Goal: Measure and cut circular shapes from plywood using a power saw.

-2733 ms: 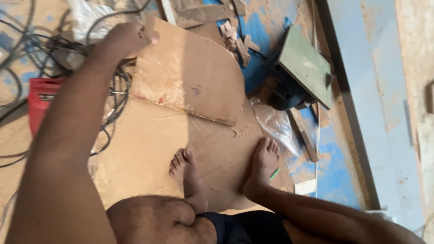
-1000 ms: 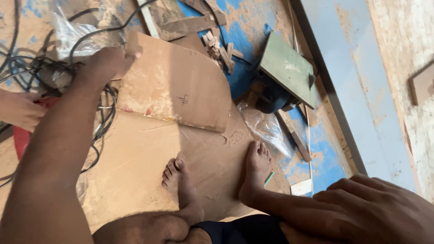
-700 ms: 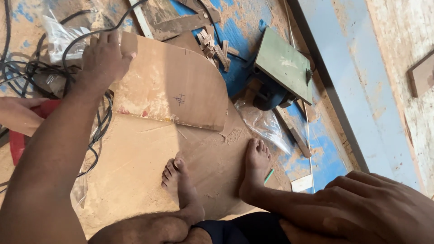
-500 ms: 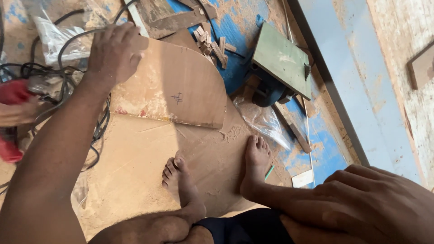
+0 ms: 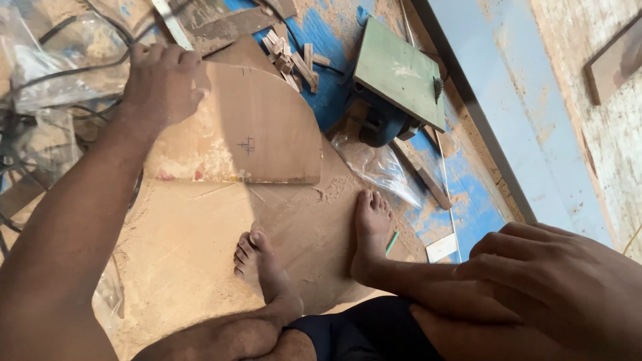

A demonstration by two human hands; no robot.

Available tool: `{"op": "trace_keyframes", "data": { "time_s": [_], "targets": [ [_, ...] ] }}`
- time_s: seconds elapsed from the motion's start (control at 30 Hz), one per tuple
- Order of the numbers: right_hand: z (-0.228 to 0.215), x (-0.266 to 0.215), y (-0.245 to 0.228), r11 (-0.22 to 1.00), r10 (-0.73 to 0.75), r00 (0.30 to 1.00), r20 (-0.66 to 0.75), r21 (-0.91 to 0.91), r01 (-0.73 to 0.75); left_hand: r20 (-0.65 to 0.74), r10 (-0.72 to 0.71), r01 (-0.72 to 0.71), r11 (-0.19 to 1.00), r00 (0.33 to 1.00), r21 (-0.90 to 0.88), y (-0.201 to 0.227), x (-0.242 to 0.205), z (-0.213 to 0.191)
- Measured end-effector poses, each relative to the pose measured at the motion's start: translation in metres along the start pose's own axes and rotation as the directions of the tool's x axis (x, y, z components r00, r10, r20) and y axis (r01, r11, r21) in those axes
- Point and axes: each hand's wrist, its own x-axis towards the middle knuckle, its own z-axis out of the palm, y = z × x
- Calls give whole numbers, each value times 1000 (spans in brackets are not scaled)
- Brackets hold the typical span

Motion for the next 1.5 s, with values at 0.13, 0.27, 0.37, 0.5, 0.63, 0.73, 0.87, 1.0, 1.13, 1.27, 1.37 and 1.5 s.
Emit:
{"op": "trace_keyframes", "data": {
  "time_s": [0.13, 0.27, 0.37, 0.5, 0.63, 0.73, 0.87, 1.0, 1.13, 1.27, 1.37, 1.5],
  "targets": [
    [-21, 10, -20, 963, 268, 962, 60, -14, -268, 107, -23, 18, 999, 994, 40, 12, 2, -21],
    [-15, 9, -14, 990, 138, 982, 130, -40, -134, 227, -73, 74, 997, 971, 6, 24, -4, -40],
    [2, 1, 10, 994, 17, 999, -47, -107, -22, 181, -47, 45, 999, 982, 13, 26, -11, -42],
    [-1, 0, 7, 989, 149, 988, -42, -11, -149, 229, -42, 47, 999, 972, -13, 19, -10, -32],
    [-12, 5, -6, 996, 60, 998, -27, -69, -62, 580, -147, 181, 984, 801, 0, 31, 0, -57],
    [-20, 10, -11, 991, 112, 992, 54, -77, -108, 680, -179, 204, 978, 711, 44, 33, 1, -59],
    [-30, 13, -21, 980, 198, 958, 207, -73, -187, 713, -205, 226, 972, 670, 68, 42, -2, -63],
    [-14, 6, -3, 991, 89, 995, 48, -105, -83, 698, -83, 137, 990, 711, -22, 52, -1, -59],
    [-45, 23, -39, 969, 228, 958, 172, -138, -206, 450, 62, 108, 933, 891, -343, 65, -3, -35],
    [-57, 26, -55, 982, 186, 959, 212, -81, -173, 444, 63, 110, 929, 894, -353, 64, -5, -39],
    [-52, 24, -51, 985, 175, 962, 210, -45, -169, 477, 99, 115, 910, 873, -398, 56, -2, -19],
    [-10, 10, -4, 971, -119, 988, 95, -196, 136, 461, 203, 45, 881, 864, -471, 58, 4, -21]
  ]
}}
